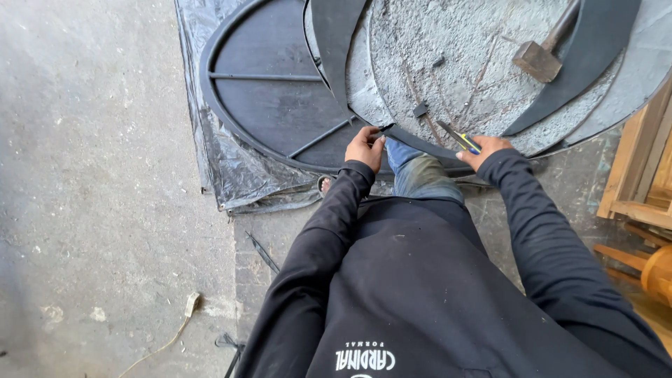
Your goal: The person uses a utility knife to cut a strip of black rubber material on a concrete floor. They trim the edges of the strip and then use a hammer to tap the rubber into place on a circular metal frame.
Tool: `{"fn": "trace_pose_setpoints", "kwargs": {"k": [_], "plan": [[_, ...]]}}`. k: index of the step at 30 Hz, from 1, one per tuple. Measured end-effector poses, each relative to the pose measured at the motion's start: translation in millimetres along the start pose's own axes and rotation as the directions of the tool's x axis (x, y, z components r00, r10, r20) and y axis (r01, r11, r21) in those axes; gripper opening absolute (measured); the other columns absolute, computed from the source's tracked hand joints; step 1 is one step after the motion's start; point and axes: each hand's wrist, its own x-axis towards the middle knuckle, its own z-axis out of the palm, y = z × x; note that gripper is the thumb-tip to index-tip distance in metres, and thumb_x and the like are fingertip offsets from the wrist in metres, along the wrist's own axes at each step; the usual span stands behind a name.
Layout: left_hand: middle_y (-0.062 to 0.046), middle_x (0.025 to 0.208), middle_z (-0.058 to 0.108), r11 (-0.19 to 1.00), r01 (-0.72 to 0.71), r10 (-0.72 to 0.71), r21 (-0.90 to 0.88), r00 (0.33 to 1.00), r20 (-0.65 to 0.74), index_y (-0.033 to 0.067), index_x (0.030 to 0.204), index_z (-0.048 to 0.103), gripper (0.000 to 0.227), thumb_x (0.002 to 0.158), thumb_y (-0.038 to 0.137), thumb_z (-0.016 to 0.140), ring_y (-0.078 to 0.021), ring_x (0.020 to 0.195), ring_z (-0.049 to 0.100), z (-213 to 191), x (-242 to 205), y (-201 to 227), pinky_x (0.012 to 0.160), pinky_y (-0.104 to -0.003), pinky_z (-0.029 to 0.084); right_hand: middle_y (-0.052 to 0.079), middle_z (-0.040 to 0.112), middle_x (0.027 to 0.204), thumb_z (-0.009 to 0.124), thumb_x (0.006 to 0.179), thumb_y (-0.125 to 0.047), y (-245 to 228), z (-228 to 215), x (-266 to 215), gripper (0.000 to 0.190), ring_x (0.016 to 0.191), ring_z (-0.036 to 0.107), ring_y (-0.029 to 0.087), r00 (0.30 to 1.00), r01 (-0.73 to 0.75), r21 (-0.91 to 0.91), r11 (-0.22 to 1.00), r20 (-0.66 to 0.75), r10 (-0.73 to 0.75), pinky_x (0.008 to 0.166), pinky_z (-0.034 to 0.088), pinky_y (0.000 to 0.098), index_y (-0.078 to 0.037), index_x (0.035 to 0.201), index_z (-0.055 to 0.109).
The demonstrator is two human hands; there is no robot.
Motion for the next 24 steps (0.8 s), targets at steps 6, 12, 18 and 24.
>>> {"fn": "trace_pose_setpoints", "kwargs": {"k": [6,12,18,24], "plan": [[-0.003,0.093,0.068,0.921,-0.246,0.253,0.302,0.967,0.017,0.0351,0.131,0.065,0.035,0.097,0.035,0.068,-0.0296,0.09,0.074,-5,-17,19,0.083,-0.048,0.062,0.004,0.079,0.09,0.077,0.08,-0.062,-4,-6,27,0.04,0.102,0.075,0.03,0.997,0.074,-0.115,0.991,0.04,-0.069,0.085,0.058,0.0393,-0.026,0.098,0.077],[-0.005,0.097,0.063,0.81,-0.315,0.275,0.494,0.949,0.154,0.0414,0.139,0.058,0.041,0.099,0.047,0.061,-0.0353,0.086,0.072,17,1,-5,0.077,-0.049,0.062,0.007,0.078,0.091,0.077,0.082,-0.055,-7,-4,18,0.035,0.101,0.074,0.034,0.995,0.101,-0.105,0.989,-0.012,-0.102,0.088,0.058,0.0437,-0.023,0.097,0.075],[-0.008,0.099,0.062,0.774,-0.347,0.264,0.53,0.937,0.227,0.0375,0.144,0.053,0.042,0.103,0.046,0.055,-0.0377,0.084,0.072,10,1,4,0.074,-0.051,0.061,0.006,0.072,0.095,0.079,0.085,-0.051,-4,25,9,0.033,0.098,0.072,0.033,0.96,0.167,-0.074,0.983,-0.214,-0.179,0.085,0.059,0.0449,-0.022,0.1,0.074],[-0.009,0.101,0.063,0.727,-0.399,0.302,0.559,0.917,0.261,0.0336,0.143,0.05,0.042,0.103,0.045,0.055,-0.0396,0.085,0.073,12,1,12,0.074,-0.053,0.062,-0.002,0.066,0.113,0.079,0.084,-0.046,-1,51,8,0.032,0.098,0.071,0.029,0.882,0.278,-0.059,0.959,-0.381,-0.279,0.084,0.061,0.0428,-0.027,0.109,0.073]]}}
